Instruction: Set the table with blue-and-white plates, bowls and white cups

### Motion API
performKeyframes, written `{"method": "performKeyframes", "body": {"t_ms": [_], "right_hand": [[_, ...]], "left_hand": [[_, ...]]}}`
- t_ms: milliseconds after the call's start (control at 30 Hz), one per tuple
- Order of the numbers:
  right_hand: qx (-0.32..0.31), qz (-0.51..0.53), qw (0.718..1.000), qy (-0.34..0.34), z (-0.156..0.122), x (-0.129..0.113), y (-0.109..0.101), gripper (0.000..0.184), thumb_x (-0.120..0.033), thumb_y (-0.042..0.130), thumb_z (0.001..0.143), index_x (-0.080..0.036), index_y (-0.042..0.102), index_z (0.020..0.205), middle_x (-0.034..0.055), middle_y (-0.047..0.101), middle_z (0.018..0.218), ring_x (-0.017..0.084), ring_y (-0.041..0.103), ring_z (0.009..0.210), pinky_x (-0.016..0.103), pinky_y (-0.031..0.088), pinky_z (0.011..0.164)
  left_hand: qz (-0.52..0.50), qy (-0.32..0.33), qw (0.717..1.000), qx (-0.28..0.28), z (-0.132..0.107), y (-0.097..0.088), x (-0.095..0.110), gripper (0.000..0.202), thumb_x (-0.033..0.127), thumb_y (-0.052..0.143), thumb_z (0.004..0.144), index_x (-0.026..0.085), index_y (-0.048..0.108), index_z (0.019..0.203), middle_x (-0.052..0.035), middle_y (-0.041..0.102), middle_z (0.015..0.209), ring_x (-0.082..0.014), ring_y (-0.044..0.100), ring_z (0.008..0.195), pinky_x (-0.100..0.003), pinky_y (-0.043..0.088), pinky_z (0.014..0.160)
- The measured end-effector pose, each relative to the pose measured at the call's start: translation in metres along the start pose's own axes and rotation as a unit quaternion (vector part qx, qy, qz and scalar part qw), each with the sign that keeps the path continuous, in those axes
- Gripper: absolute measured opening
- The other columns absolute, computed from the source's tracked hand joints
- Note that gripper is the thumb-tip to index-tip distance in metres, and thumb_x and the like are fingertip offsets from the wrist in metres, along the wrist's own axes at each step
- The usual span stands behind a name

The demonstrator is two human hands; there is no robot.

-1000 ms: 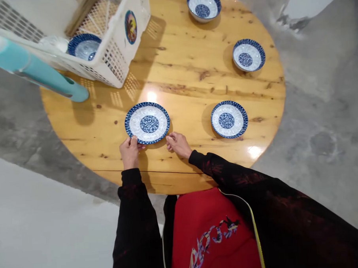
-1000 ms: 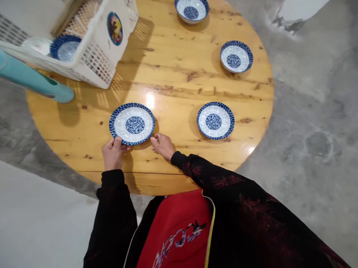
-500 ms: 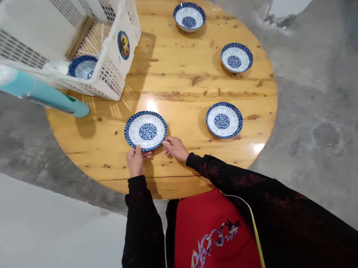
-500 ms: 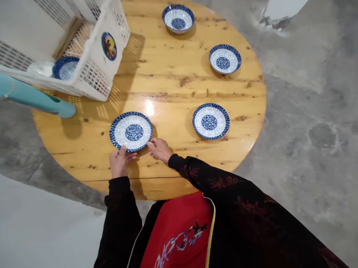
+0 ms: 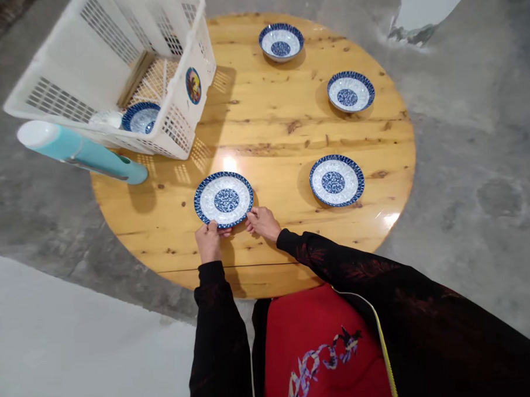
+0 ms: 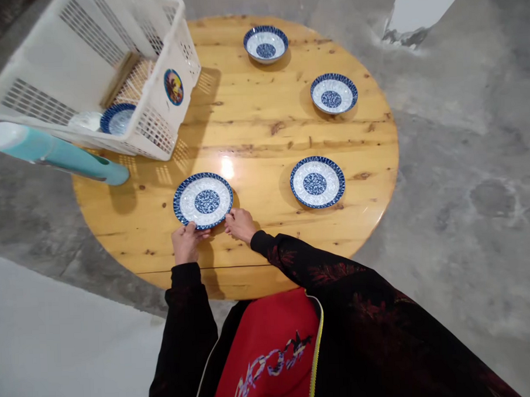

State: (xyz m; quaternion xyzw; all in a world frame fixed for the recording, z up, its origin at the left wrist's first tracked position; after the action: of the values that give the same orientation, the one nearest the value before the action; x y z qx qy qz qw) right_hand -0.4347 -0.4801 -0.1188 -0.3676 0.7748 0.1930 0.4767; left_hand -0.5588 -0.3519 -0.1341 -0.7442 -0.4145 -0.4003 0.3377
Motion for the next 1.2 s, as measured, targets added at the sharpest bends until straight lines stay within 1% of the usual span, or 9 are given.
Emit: {"method": "performKeyframes", "body": {"t_ms": [167, 367, 500, 700, 800, 900, 1033, 1133, 1200], "right_hand": [[-0.002, 0.011, 1.0, 0.0, 0.002, 0.004, -0.001, 0.025, -0.017, 0.047, 0.094, -0.017, 0.049, 0.069, 0.0002, 0.062, 0.063, 0.007, 0.061, 0.049, 0.014, 0.049, 0.043], [-0.001, 0.048, 0.999, 0.025, 0.006, 0.013, -0.002, 0.024, -0.02, 0.05, 0.094, -0.016, 0.051, 0.071, 0.0003, 0.061, 0.061, 0.007, 0.06, 0.047, 0.014, 0.049, 0.042], [-0.013, 0.041, 0.999, 0.023, 0.002, 0.014, 0.001, 0.024, -0.021, 0.052, 0.094, -0.014, 0.052, 0.071, 0.0006, 0.061, 0.06, 0.008, 0.06, 0.047, 0.014, 0.048, 0.041], [-0.036, 0.026, 0.999, 0.03, -0.008, 0.02, 0.011, 0.025, -0.024, 0.053, 0.094, -0.015, 0.051, 0.07, 0.0002, 0.062, 0.06, 0.008, 0.061, 0.048, 0.016, 0.05, 0.042], [-0.046, 0.023, 0.998, 0.029, -0.008, 0.024, 0.015, 0.025, -0.026, 0.053, 0.094, -0.016, 0.051, 0.071, 0.0002, 0.062, 0.061, 0.008, 0.061, 0.048, 0.014, 0.049, 0.041], [-0.043, 0.021, 0.999, 0.02, -0.007, 0.025, 0.016, 0.025, -0.026, 0.053, 0.094, -0.016, 0.052, 0.071, 0.0008, 0.062, 0.062, 0.008, 0.062, 0.048, 0.015, 0.049, 0.04], [-0.056, 0.02, 0.998, 0.008, -0.011, 0.025, 0.016, 0.026, -0.03, 0.055, 0.093, -0.016, 0.052, 0.071, 0.0005, 0.062, 0.062, 0.008, 0.061, 0.047, 0.015, 0.049, 0.04], [-0.081, 0.024, 0.996, 0.021, -0.02, 0.033, 0.013, 0.027, -0.031, 0.054, 0.093, -0.016, 0.052, 0.071, -0.0006, 0.061, 0.06, 0.007, 0.059, 0.046, 0.015, 0.049, 0.041], [-0.09, 0.028, 0.995, 0.034, -0.028, 0.041, 0.007, 0.026, -0.028, 0.053, 0.093, -0.016, 0.053, 0.071, -0.0009, 0.06, 0.061, 0.007, 0.059, 0.046, 0.015, 0.048, 0.041]], "left_hand": [[0.006, 0.016, 1.0, -0.007, 0.0, 0.002, -0.001, 0.021, 0.035, 0.059, 0.074, 0.017, 0.05, 0.072, -0.0008, 0.06, 0.051, -0.0172, 0.067, 0.051, -0.021, 0.051, 0.047], [0.005, 0.0, 1.0, -0.009, -0.002, 0.001, -0.003, 0.018, 0.03, 0.056, 0.08, 0.016, 0.048, 0.07, -0.0012, 0.06, 0.052, -0.0158, 0.066, 0.05, -0.021, 0.051, 0.046], [0.014, -0.007, 1.0, -0.003, -0.005, -0.005, -0.006, 0.017, 0.027, 0.054, 0.082, 0.016, 0.048, 0.07, -0.002, 0.06, 0.053, -0.0169, 0.067, 0.051, -0.021, 0.05, 0.045], [0.014, -0.011, 1.0, -0.003, -0.01, -0.018, -0.006, 0.016, 0.026, 0.056, 0.08, 0.016, 0.051, 0.069, 0.0023, 0.053, 0.047, -0.0154, 0.063, 0.045, -0.02, 0.048, 0.043], [0.012, -0.011, 1.0, -0.003, -0.011, -0.021, -0.005, 0.015, 0.027, 0.057, 0.078, 0.016, 0.052, 0.069, 0.0039, 0.051, 0.045, -0.0145, 0.061, 0.044, -0.02, 0.048, 0.042], [0.017, -0.016, 1.0, 0.006, -0.011, -0.021, -0.004, 0.015, 0.027, 0.057, 0.078, 0.017, 0.052, 0.069, 0.0036, 0.053, 0.046, -0.0142, 0.06, 0.043, -0.021, 0.049, 0.042], [0.021, -0.025, 0.999, 0.004, -0.012, -0.023, -0.003, 0.019, 0.033, 0.058, 0.078, 0.017, 0.052, 0.07, 0.0017, 0.059, 0.051, -0.015, 0.063, 0.047, -0.023, 0.051, 0.045], [0.017, -0.008, 1.0, 0.001, -0.016, -0.028, -0.006, 0.026, 0.041, 0.061, 0.077, 0.017, 0.053, 0.071, 0.0014, 0.059, 0.053, -0.0156, 0.065, 0.049, -0.023, 0.051, 0.047], [0.016, 0.007, 1.0, 0.0, -0.021, -0.032, -0.009, 0.033, 0.047, 0.061, 0.078, 0.015, 0.056, 0.071, -0.0018, 0.063, 0.058, -0.015, 0.065, 0.05, -0.022, 0.051, 0.048]]}}
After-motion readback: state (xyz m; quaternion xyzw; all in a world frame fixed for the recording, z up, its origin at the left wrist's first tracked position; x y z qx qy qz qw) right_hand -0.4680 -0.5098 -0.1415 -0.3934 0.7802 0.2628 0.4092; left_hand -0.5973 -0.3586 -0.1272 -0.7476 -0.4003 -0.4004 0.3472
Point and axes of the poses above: each hand's wrist, its own z-axis towards the middle knuckle, its own y-axis out of the palm, x = y × z, the point moved 4 cm from there along z, towards the middle knuckle
